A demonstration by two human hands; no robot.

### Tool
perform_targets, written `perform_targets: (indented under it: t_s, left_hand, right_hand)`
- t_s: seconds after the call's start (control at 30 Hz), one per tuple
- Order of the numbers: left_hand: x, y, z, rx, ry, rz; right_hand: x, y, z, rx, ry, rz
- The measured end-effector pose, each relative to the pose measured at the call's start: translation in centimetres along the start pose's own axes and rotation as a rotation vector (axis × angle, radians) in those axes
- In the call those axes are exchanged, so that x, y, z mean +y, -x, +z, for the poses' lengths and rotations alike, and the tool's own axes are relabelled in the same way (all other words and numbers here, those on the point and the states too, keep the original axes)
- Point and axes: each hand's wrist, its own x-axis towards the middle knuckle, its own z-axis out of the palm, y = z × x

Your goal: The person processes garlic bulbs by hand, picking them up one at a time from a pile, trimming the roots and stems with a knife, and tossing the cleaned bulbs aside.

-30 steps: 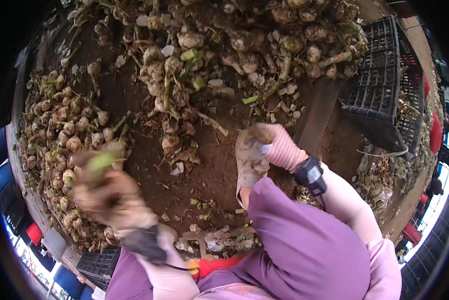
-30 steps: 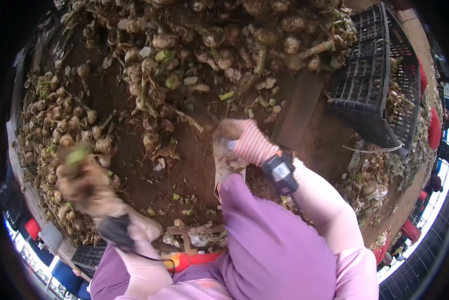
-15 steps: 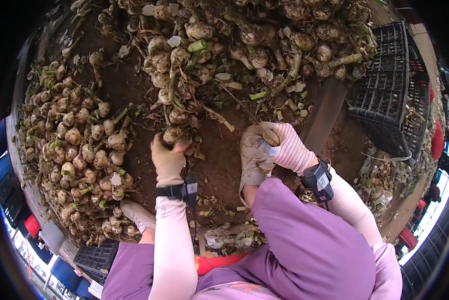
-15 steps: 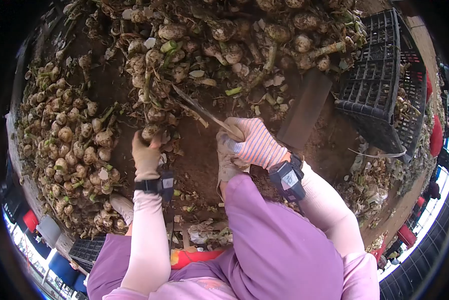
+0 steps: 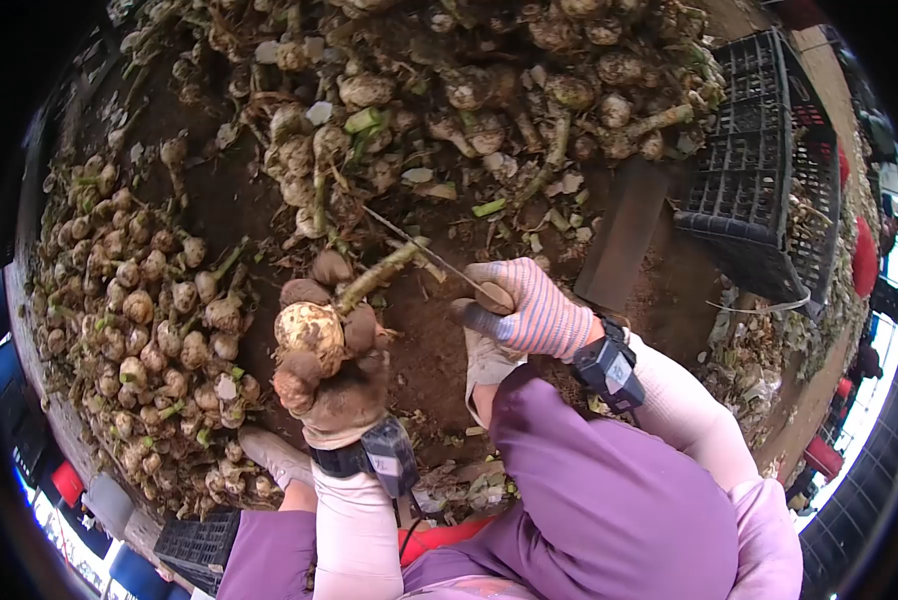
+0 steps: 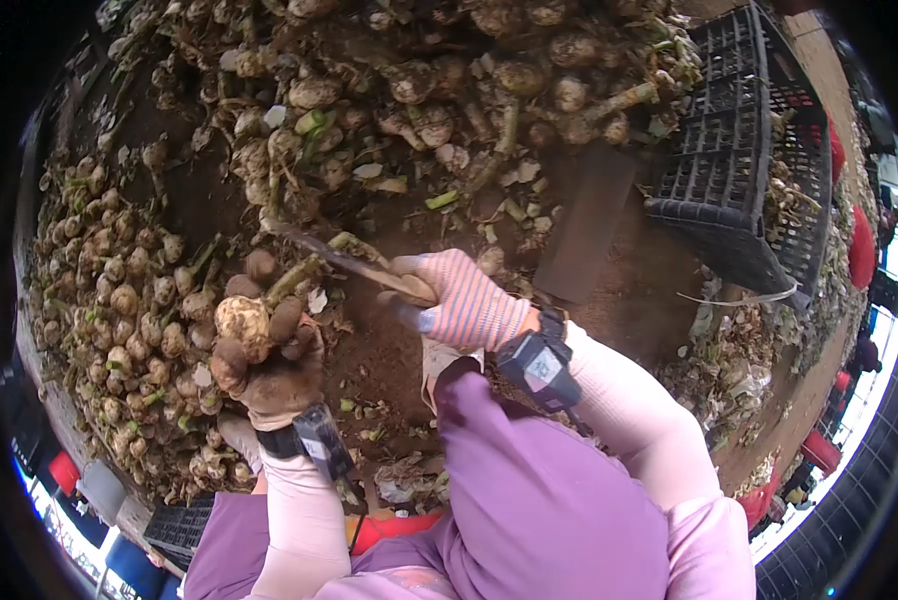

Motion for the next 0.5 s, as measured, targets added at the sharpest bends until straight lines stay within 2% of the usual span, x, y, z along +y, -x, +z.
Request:
perform_targets:
  t_s: [0.03,0.07,0.1,0.13,0.17,0.2,0.23,0.27,0.3,0.37,0.4,0.43,0.5]
  left_hand:
    - [-0.7,-0.6,1.7,-0.097,0.056,-0.038]
    - [-1.2,-0.7,2.5,-0.104,0.063,-0.044]
    - [-1.7,-0.7,3.2,-0.082,0.233,-0.115]
    - [-2.0,-0.6,3.6,-0.057,0.402,-0.185]
    - [-2.3,-0.5,3.8,-0.059,0.406,-0.188]
    - [-2.3,-0.6,3.8,-0.133,0.536,-0.174]
    - [-2.3,-0.8,3.9,-0.21,0.662,-0.155]
    - [-1.3,-0.9,4.1,-0.215,0.514,-0.065]
    - [-0.1,-1.2,3.9,-0.256,0.433,-0.057]
    - [1.0,-1.1,4.7,-0.094,0.329,-0.161]
    - [0.9,-0.9,3.7,0.048,0.261,-0.11]
    - [1.1,-0.6,3.3,0.062,-0.185,-0.097]
    - [1.6,-0.5,2.3,0.068,-0.165,-0.302]
  right_hand:
    - [-0.3,-0.2,0.2,0.033,-0.058,-0.077]
    - [0.0,-0.7,0.7,0.093,-0.108,-0.225]
    - [0.2,-0.9,0.8,0.099,-0.1,-0.222]
    - [0.3,-1.0,0.9,0.084,-0.085,-0.194]
    - [0.7,-1.0,1.0,0.069,-0.072,-0.168]
    - [3.4,-1.2,1.3,0.056,-0.051,-0.11]
    - [5.2,-0.6,1.9,0.127,-0.065,0.118]
    - [5.9,0.3,1.8,0.142,-0.105,0.101]
    - [5.9,1.0,1.5,0.149,-0.149,0.09]
    - [4.2,1.8,0.5,0.101,-0.147,0.156]
    - [3.5,1.6,0.0,0.095,-0.099,0.145]
    - [2.3,1.2,-0.5,0.088,-0.101,0.14]
    - [0.6,0.7,-1.4,0.027,0.147,0.031]
